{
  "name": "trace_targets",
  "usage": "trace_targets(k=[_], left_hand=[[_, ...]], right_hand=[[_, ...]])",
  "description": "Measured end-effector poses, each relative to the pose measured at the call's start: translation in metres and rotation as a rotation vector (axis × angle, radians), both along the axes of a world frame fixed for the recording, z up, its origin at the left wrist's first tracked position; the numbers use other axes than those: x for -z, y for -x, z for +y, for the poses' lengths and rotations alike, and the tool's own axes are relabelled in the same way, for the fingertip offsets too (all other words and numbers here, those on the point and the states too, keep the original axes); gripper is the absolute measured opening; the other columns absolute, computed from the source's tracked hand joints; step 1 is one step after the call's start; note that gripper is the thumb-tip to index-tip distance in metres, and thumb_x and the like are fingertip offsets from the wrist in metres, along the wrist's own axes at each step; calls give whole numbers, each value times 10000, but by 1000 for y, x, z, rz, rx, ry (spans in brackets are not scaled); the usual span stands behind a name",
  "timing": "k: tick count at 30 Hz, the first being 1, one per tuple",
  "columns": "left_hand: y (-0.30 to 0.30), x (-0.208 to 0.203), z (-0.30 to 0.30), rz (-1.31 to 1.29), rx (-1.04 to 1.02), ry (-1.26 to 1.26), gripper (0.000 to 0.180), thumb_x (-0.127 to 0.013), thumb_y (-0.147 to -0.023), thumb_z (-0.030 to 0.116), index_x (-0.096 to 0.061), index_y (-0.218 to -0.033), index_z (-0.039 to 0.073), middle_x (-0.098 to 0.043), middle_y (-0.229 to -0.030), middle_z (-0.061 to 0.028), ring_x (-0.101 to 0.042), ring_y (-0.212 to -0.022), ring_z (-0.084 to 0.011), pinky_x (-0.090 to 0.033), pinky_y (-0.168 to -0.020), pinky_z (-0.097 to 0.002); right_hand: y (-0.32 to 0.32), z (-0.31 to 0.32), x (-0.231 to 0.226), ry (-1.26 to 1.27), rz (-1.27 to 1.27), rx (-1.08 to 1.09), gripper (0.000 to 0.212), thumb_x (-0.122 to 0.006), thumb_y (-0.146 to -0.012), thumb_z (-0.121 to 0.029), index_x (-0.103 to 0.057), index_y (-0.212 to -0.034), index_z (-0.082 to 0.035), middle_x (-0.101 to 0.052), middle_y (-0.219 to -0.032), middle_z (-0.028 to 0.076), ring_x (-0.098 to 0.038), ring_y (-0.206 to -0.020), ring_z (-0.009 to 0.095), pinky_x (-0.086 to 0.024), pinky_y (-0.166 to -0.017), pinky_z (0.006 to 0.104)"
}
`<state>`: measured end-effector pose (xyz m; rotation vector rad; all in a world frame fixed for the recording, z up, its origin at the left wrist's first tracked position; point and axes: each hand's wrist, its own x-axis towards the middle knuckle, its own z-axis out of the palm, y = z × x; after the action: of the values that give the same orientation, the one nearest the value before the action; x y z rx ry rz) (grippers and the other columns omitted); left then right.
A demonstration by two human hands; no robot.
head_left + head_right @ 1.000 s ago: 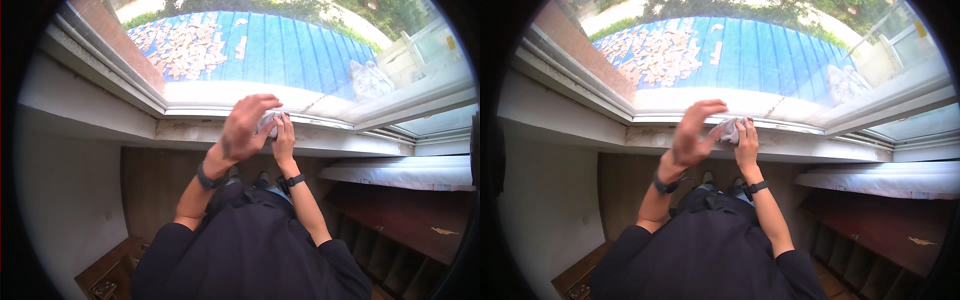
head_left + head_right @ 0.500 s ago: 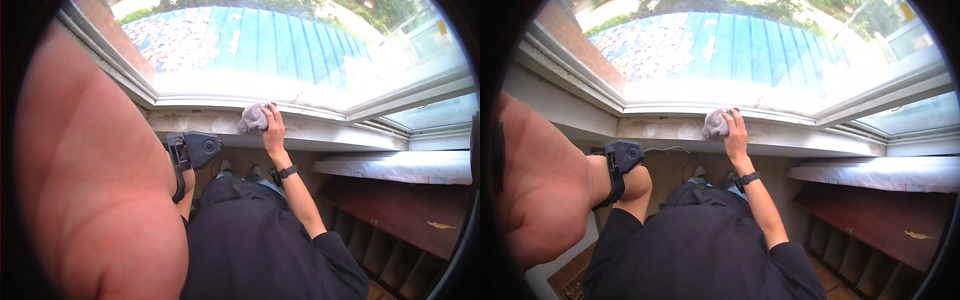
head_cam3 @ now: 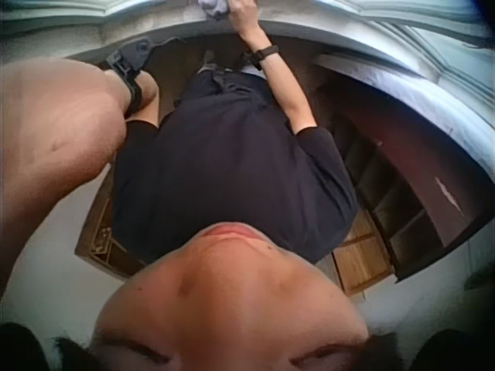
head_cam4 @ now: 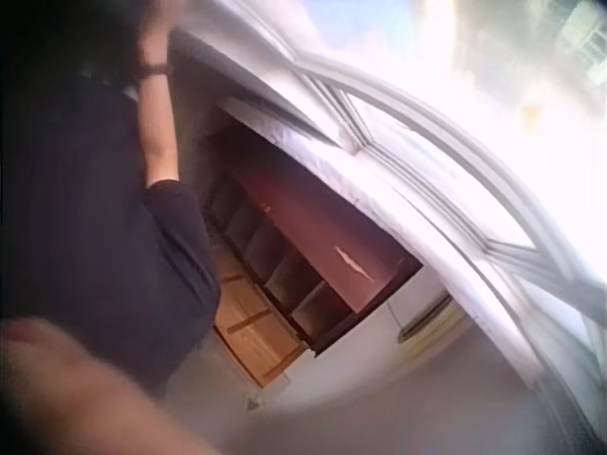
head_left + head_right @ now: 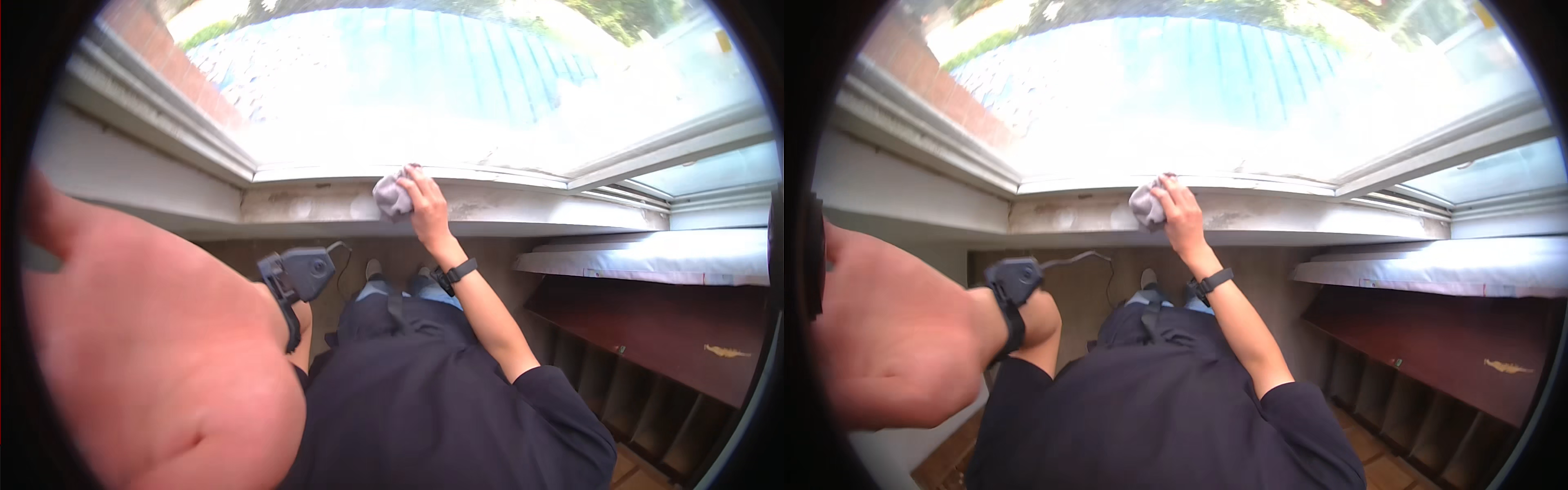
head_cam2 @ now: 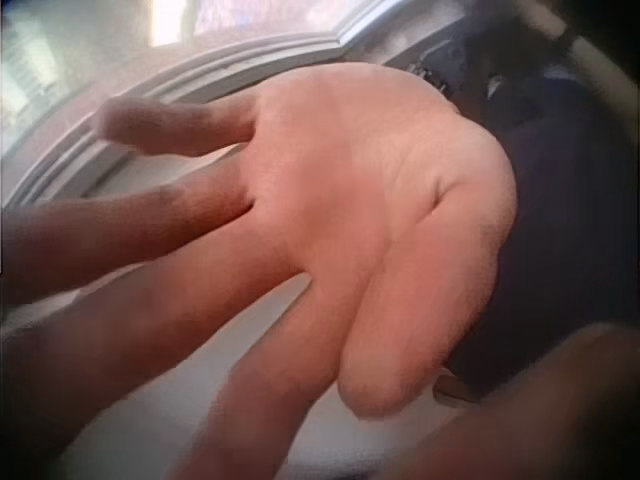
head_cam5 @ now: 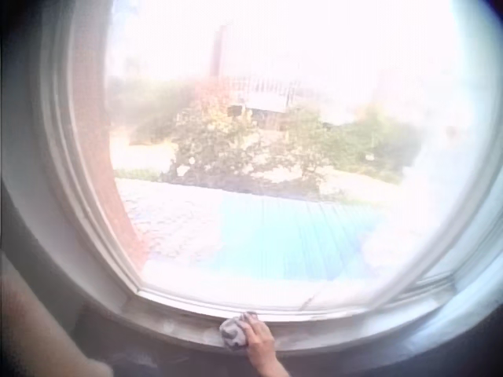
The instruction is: The person cleans a wooden cabinet and window frame by hand using a cloth. The person wipes the inside and outside of the cabinet doors, the shelves, the window sill, and the track, moving between different sections of the cabinet.
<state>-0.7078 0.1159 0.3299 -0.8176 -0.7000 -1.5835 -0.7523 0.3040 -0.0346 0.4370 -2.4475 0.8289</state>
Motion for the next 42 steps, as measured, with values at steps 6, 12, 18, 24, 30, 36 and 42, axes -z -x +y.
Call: trace_targets(k=[6, 12, 18, 24, 30, 36, 42], left_hand=[[25, 177, 46, -531, -359, 770, 235, -588, -826, -93, -613, -1009, 53, -690, -1029, -161, -625, -860, -280, -478, -745, -392], [23, 354, 140, -753, -339, 1285, 515, -621, -812, -68, -575, -1312, 43, -578, -1360, -190, -562, -1232, -373, -436, -1028, -477], [38, 398, 262, -714, -339, 1391, 666, -609, -862, 0, -445, -1504, 74, -475, -1510, -213, -473, -1400, -384, -377, -1172, -512], [34, 384, 383, -667, -300, 1418, 622, -575, -867, 57, -487, -1480, 119, -525, -1450, -188, -523, -1357, -329, -378, -1154, -449], [49, 374, 397, -741, -346, 1389, 524, -601, -857, 102, -569, -1380, 109, -601, -1351, -129, -595, -1231, -281, -412, -1084, -410], [60, 367, 356, -624, -418, 1375, 366, -608, -855, 137, -657, -1211, 70, -696, -1195, -74, -632, -1163, -254, -459, -999, -390], [62, 368, 285, -679, -523, 1315, 339, -627, -851, 136, -658, -1186, 93, -698, -1149, -48, -647, -1112, -217, -459, -976, -371]], right_hand=[[-7, 25, -4, -92, 27, 20, 311, -637, -845, -61, -669, -1148, -127, -649, -1346, 76, -606, -1293, 268, -461, -1027, 435], [-12, 100, 12, -106, 26, 110, 280, -631, -872, -117, -664, -1150, -126, -638, -1386, 45, -578, -1335, 220, -421, -985, 423], [-21, 215, 20, -89, -2, 230, 312, -579, -941, -118, -668, -1237, -74, -626, -1409, 45, -574, -1335, 217, -407, -1016, 421], [-35, 328, 16, -54, -23, 289, 289, -598, -924, -75, -674, -1199, -32, -651, -1354, 81, -592, -1307, 274, -465, -1034, 422], [-33, 334, 12, -41, -55, 281, 348, -602, -855, -8, -651, -1194, 53, -658, -1320, 159, -592, -1288, 351, -495, -1055, 454], [-38, 304, 1, -25, -151, 203, 451, -556, -758, 106, -647, -1190, 15, -608, -1397, 164, -554, -1326, 378, -478, -1095, 461], [-22, 242, -10, 19, -206, -22, 512, -542, -734, 155, -637, -1215, 7, -605, -1399, 186, -550, -1327, 401, -491, -1084, 469]])
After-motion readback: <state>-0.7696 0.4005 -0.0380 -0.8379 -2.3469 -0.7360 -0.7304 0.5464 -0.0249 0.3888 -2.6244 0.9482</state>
